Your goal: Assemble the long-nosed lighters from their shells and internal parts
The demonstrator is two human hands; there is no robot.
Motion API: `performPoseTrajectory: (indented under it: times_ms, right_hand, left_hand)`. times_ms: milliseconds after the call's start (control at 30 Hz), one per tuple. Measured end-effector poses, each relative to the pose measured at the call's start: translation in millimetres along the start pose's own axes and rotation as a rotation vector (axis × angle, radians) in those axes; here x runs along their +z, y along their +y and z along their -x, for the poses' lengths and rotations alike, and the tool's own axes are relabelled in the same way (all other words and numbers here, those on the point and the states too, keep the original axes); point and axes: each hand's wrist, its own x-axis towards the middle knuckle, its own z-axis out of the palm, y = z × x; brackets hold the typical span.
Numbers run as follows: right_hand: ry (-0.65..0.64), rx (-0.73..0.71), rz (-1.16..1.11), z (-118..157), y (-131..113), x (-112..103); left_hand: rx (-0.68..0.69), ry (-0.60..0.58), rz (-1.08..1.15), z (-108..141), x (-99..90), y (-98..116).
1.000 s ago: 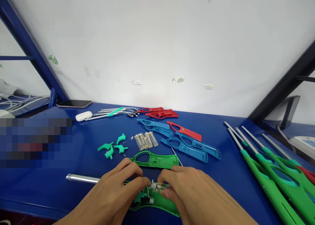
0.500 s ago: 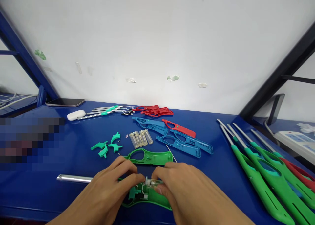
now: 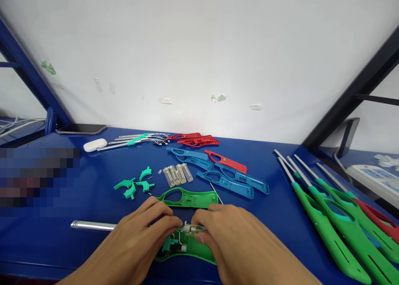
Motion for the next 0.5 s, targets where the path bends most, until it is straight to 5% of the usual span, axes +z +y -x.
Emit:
performPoseTrajectory:
  times_ms: [500]
  right_hand:
    - [-0.034, -0.024, 0.007, 3.7, 8.7, 1.5]
  left_hand:
    - [0.03, -0.031, -0.041, -3.2, -0.8, 1.1]
